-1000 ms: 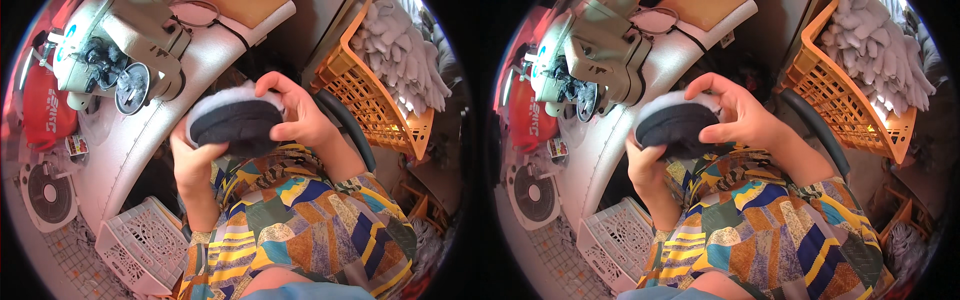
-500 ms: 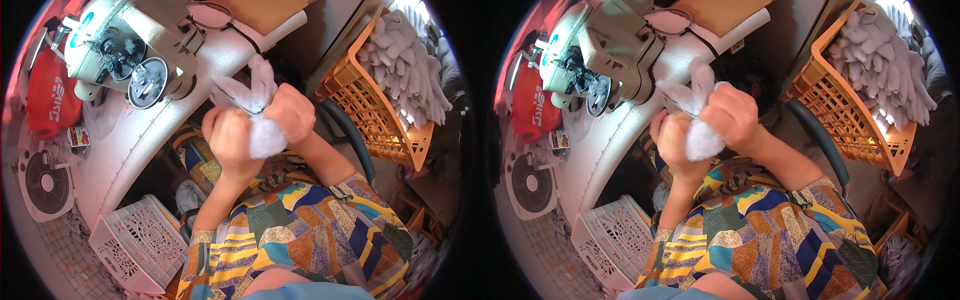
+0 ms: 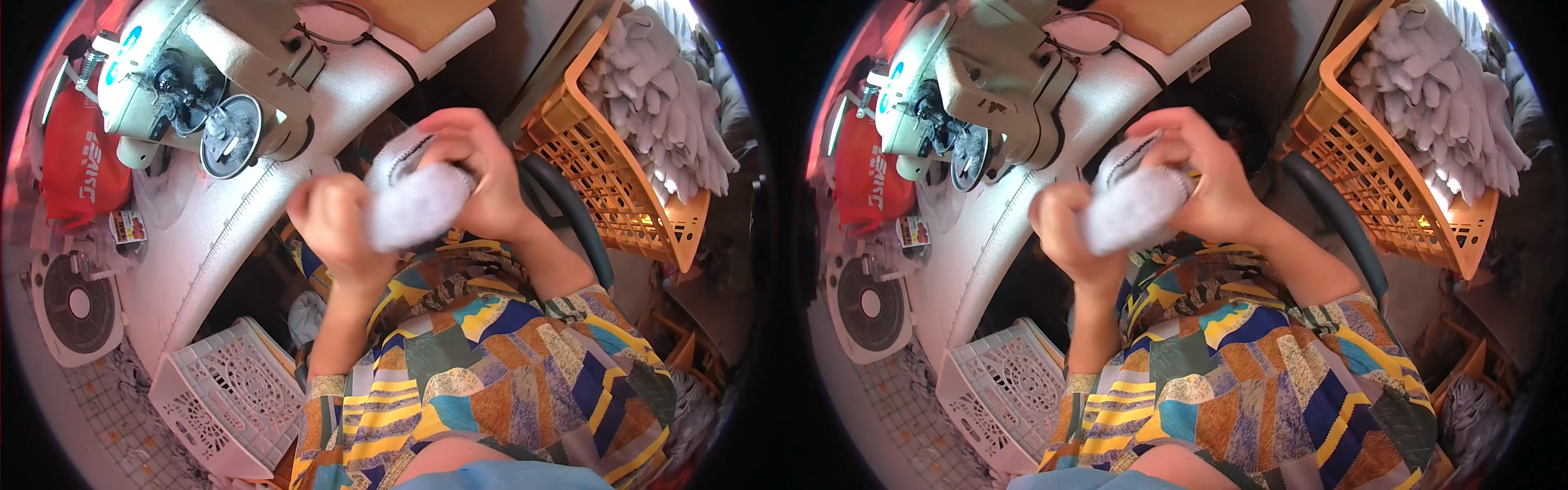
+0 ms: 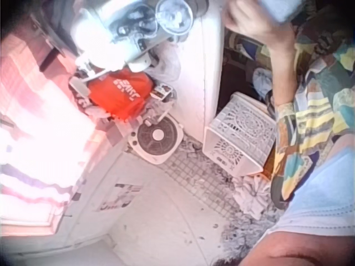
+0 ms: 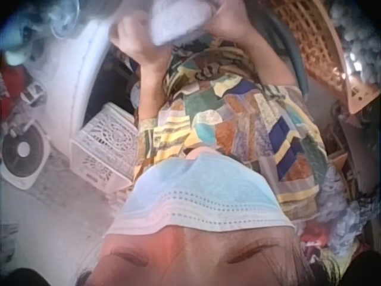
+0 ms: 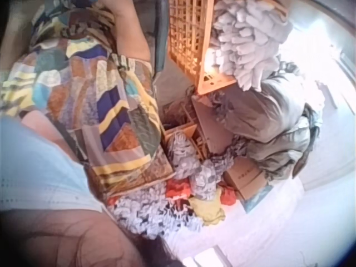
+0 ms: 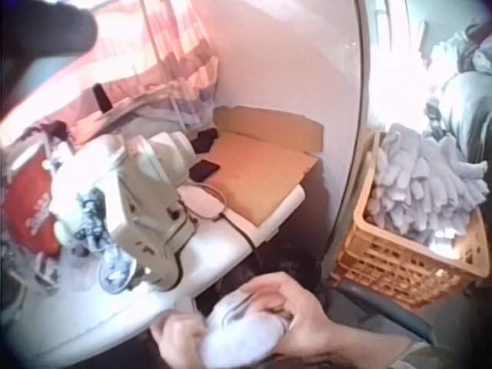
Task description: Sew and turn fabric gloves inside out using an industrial sewing machine.
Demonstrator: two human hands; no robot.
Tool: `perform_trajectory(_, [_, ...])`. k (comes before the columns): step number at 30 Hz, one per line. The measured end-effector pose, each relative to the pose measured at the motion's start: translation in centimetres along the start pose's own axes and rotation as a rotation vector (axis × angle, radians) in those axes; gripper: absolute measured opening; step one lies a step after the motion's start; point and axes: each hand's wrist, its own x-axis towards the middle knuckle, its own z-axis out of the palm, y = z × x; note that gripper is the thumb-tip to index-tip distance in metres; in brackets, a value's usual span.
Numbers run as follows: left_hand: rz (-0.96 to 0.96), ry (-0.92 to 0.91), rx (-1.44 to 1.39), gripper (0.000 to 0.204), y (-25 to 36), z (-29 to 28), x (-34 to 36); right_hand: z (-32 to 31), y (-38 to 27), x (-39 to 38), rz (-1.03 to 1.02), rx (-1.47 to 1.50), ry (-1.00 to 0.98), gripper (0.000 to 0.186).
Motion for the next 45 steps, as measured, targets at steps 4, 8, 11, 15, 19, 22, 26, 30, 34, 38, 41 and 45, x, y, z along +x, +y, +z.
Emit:
perform_trajectory(4, [-0.271, -0.116, -0.285, 0.031, -0.6, 0.3, 0.3, -0.3, 0.9, -1.0, 0.414, 0.626, -0.240, 0.074])
perform_trajectory(8, [-0.469, -0.228, -0.364, 0.037, -0.4, 1.0, 0.2, -0.6, 1.4, -1.7, 0.491, 0.784, -0.309, 0.092])
perform_trajectory(11, [-0.512, -0.390, -0.423, 0.036, -1.4, 1.7, -0.1, -0.3, 1.0, -1.6, 0.393, 0.673, -0.361, 0.107])
perform_trajectory(15, [-0.396, -0.355, -0.309, 0.030, -1.3, 1.6, -0.3, -0.1, 0.9, -1.5, 0.389, 0.661, -0.356, 0.102])
perform_trajectory(19, [-0.224, -0.294, -0.125, 0.025, 0.0, 0.9, 0.0, -1.8, 1.8, -1.4, 0.425, 0.623, -0.234, 0.083])
perform_trajectory(22, [-0.049, -0.247, 0.092, 0.023, 3.4, 0.1, -0.5, -2.2, 3.7, -0.5, 0.404, 0.473, 0.045, 0.040])
perform_trajectory(26, [0.105, -0.209, 0.013, 0.013, 5.1, 2.0, -3.2, -0.5, 4.4, -1.1, -0.097, -0.574, 0.352, 0.028])
perform_trajectory(30, [0.100, -0.232, 0.124, 0.014, 4.0, 1.1, -1.8, -0.3, 3.0, -0.1, -0.328, -0.716, 0.347, 0.029])
perform_trajectory(34, [0.073, -0.206, 0.197, 0.020, 2.8, 0.5, -0.7, -1.1, 0.2, -0.1, -0.627, -0.890, -0.089, 0.037])
perform_trajectory(38, [0.042, -0.250, 0.164, 0.032, 4.1, 0.2, -1.9, -0.8, 0.8, 0.3, -0.700, -0.903, -0.052, 0.036])
perform_trajectory(41, [0.026, -0.205, 0.106, 0.033, 4.9, 0.8, -3.1, -0.2, 1.9, 0.7, -0.676, -0.827, 0.045, 0.037])
perform_trajectory(45, [0.000, -0.288, 0.016, 0.030, 4.2, 0.2, -2.7, 0.6, 2.3, 0.9, -0.624, -0.842, 0.092, 0.040])
